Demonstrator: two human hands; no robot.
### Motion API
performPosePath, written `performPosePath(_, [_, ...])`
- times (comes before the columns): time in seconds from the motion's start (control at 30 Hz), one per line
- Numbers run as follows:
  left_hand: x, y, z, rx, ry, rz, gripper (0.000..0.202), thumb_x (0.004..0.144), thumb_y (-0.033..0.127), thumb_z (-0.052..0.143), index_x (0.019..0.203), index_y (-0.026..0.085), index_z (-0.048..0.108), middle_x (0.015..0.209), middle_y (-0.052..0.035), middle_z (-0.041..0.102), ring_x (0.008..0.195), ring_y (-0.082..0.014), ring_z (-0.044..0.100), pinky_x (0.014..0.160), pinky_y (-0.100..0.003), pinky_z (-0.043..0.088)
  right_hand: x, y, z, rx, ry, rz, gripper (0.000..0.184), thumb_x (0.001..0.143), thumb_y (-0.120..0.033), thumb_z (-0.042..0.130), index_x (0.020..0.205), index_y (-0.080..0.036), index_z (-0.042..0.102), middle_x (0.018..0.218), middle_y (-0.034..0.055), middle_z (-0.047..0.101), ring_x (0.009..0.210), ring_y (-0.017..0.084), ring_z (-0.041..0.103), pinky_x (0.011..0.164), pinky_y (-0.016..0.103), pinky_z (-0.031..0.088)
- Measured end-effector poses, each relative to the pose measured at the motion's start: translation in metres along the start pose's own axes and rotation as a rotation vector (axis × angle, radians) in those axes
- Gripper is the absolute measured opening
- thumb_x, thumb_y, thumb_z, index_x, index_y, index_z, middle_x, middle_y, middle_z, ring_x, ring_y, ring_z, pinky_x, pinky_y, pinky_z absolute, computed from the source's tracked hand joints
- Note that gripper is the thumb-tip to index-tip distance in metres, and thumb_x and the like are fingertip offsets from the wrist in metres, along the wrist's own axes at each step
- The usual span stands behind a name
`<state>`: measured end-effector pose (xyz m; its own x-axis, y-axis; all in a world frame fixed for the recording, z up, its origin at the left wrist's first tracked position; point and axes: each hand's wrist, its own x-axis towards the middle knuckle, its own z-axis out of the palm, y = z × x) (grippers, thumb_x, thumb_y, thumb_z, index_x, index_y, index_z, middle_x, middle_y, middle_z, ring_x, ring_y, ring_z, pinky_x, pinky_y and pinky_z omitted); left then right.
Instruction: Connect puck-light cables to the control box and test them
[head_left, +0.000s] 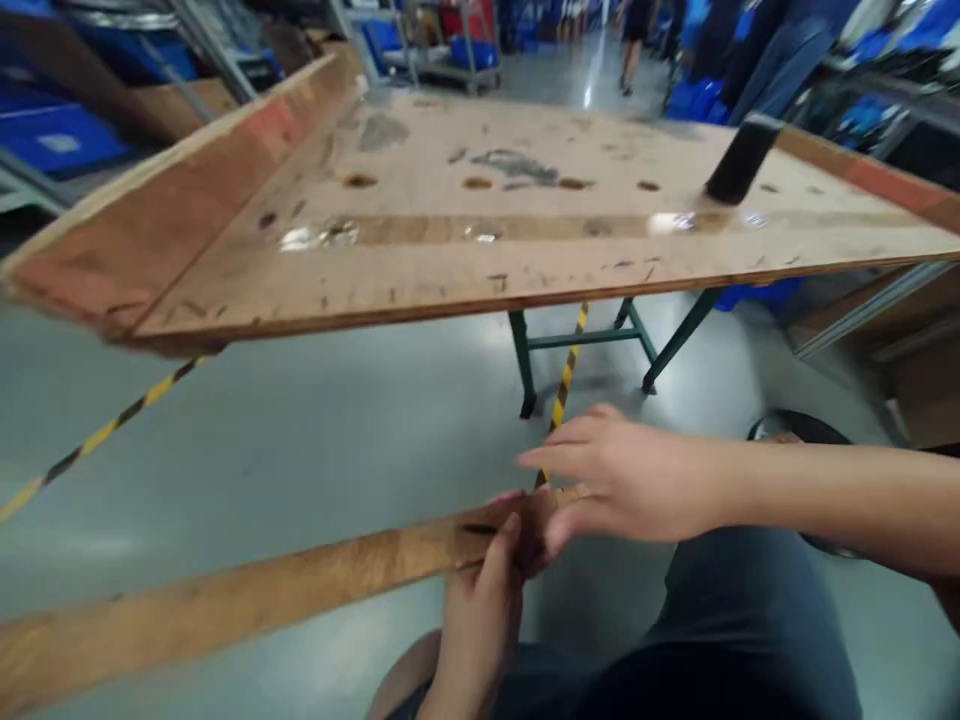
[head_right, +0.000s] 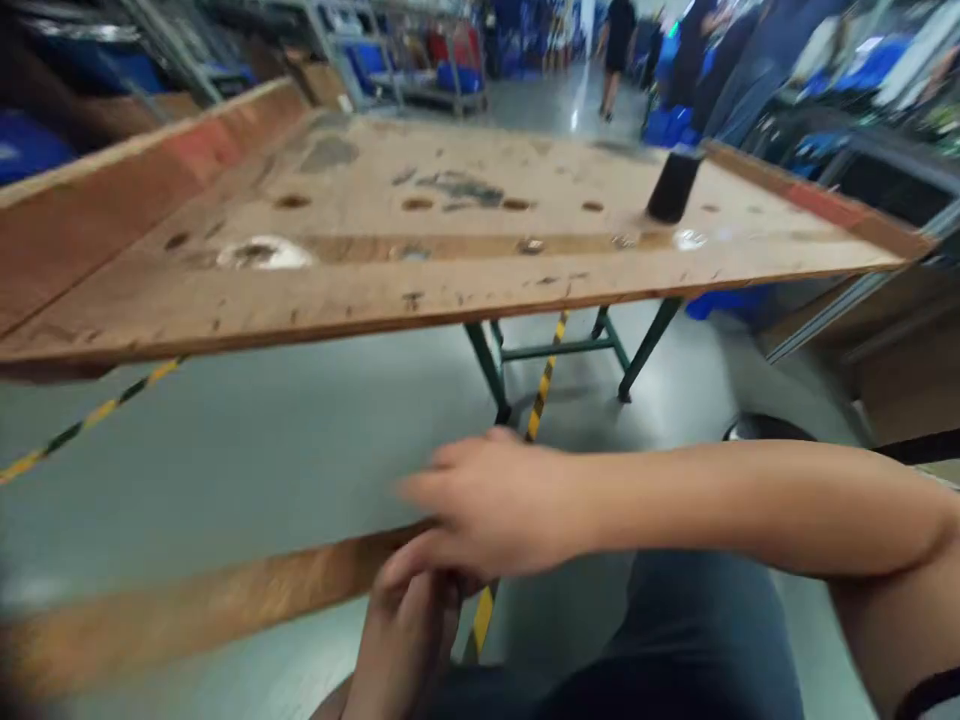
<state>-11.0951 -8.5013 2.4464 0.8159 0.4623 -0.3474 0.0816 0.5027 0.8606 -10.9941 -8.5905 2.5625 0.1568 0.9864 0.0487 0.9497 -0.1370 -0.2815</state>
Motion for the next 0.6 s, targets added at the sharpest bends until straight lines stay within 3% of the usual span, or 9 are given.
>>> performPosePath(0.1, [-0.002,-0.008,-0.048,-0.106,0.134,-0.076,0.046,0.074,0.047,0.083,0.105,0.016,0.067,0.090,-0.0103,0.078,0.080,-0.0301,0.077,0.076,-0.044,0.067,-0.060,0.052,0.018,0.030,-0.001,0.111,0.075,0.089,-0.069,0.070,0.144,-0.017,0.061,0.136,0.0184,0.065,0.126,0.033,0.062,0.108,0.051,0.050])
performPosePath(0.2, [0.008,-0.008,-0.071,-0.189,0.216,-0.072,0.058,0.069,0.047,0.088,0.111,0.013,0.066,0.090,-0.0126,0.078,0.081,-0.0304,0.078,0.082,-0.048,0.068,-0.106,0.089,0.052,-0.023,-0.024,0.240,0.093,0.079,-0.073,0.077,0.152,-0.021,0.054,0.150,0.0194,0.055,0.138,0.041,0.053,0.111,0.060,0.048])
performPosePath(0.3, [0.022,-0.008,-0.078,-0.193,0.249,-0.070,0.048,0.075,0.044,0.084,0.107,0.012,0.068,0.085,-0.0113,0.078,0.080,-0.0277,0.078,0.080,-0.042,0.069,-0.120,0.101,0.083,-0.058,0.009,0.306,0.064,0.097,-0.049,0.069,0.152,-0.021,0.054,0.149,0.0178,0.057,0.137,0.037,0.054,0.111,0.059,0.049])
performPosePath(0.37, [0.028,-0.010,-0.082,-0.184,0.269,-0.107,0.042,0.078,0.042,0.080,0.104,0.011,0.069,0.084,-0.0124,0.078,0.079,-0.0265,0.078,0.076,-0.036,0.069,-0.117,0.102,0.092,-0.048,0.062,0.296,0.044,0.104,-0.033,0.058,0.145,-0.018,0.060,0.139,0.0173,0.063,0.128,0.032,0.061,0.107,0.055,0.052])
performPosePath(0.5, [0.036,-0.017,-0.090,-0.144,0.276,-0.143,0.041,0.083,0.047,0.078,0.096,0.008,0.070,0.078,-0.0151,0.077,0.076,-0.0245,0.078,0.068,-0.025,0.066,-0.109,0.106,0.091,0.010,0.096,0.222,0.037,0.107,-0.033,0.053,0.135,-0.014,0.067,0.123,0.0164,0.071,0.109,0.028,0.068,0.097,0.050,0.056])
performPosePath(0.6, [0.039,-0.022,-0.092,-0.127,0.274,-0.072,0.056,0.076,0.060,0.085,0.091,0.009,0.070,0.075,-0.0118,0.075,0.074,-0.0238,0.077,0.065,-0.024,0.066,-0.111,0.105,0.089,0.061,0.098,0.204,0.037,0.108,-0.033,0.051,0.134,-0.013,0.067,0.120,0.0147,0.072,0.107,0.026,0.068,0.098,0.047,0.056])
